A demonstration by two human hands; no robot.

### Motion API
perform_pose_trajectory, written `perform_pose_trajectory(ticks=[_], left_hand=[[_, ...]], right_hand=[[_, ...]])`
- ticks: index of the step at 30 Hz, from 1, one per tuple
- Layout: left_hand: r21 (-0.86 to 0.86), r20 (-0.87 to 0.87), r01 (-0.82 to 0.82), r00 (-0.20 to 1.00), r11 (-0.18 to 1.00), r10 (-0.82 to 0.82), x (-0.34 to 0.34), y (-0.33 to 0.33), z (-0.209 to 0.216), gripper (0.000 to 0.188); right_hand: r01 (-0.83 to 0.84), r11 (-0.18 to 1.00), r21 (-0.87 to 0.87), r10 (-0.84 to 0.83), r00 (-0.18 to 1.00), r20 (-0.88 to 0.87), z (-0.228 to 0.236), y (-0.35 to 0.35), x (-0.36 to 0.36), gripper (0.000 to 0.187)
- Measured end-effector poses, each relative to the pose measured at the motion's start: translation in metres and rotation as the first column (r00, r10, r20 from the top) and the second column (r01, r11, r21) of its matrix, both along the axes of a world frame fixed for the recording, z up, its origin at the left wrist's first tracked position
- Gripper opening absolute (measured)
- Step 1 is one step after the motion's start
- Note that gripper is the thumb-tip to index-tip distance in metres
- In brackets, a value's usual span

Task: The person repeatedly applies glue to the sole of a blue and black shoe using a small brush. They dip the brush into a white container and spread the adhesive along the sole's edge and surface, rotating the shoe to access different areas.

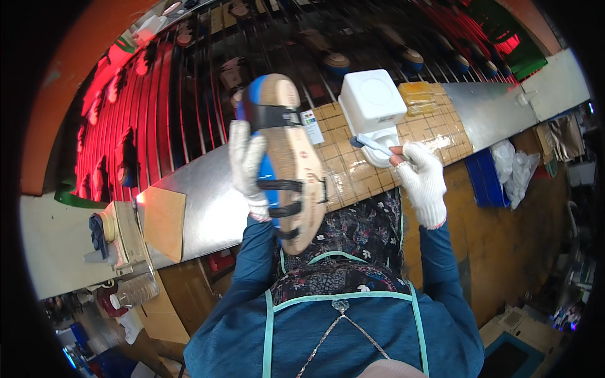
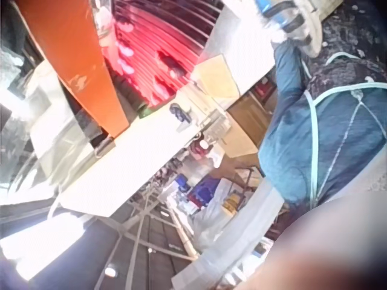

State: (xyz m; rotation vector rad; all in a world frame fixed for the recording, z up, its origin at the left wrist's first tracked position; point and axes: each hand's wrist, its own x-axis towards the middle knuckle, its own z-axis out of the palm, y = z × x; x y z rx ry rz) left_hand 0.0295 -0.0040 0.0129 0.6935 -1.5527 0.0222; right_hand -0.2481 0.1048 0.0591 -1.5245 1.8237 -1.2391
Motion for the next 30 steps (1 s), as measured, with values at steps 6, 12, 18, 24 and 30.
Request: perform_pose_trajectory(ticks=[6, 12, 18, 24, 30], left_hand=[[-0.048, 0.077, 0.070, 0.995, 0.996, -0.067, -0.011, 0.002, 0.012, 0.033], [0.000, 0.136, 0.099, 0.986, 0.995, -0.099, -0.006, 0.019, 0.010, 0.036], [-0.010, 0.175, 0.108, 0.979, 0.994, -0.104, -0.002, 0.027, 0.012, 0.044], [-0.007, 0.172, 0.119, 0.978, 0.993, -0.116, -0.002, 0.026, 0.016, 0.048], [-0.020, 0.190, 0.121, 0.975, 0.993, -0.115, -0.002, 0.025, 0.017, 0.045]], right_hand=[[-0.042, 0.935, -0.351, 0.017, 0.997, -0.075, 0.038, -0.001, 0.064, 0.022], [0.046, 0.970, -0.238, -0.023, 0.995, 0.097, 0.021, -0.011, 0.087, 0.021], [0.071, 0.920, -0.387, -0.138, 0.979, -0.149, 0.030, -0.031, 0.079, 0.023], [0.002, 0.865, -0.501, -0.237, 0.883, -0.405, 0.046, -0.036, 0.064, 0.027], [-0.115, 0.920, -0.375, -0.073, 0.890, -0.451, 0.054, -0.027, 0.051, 0.025]])
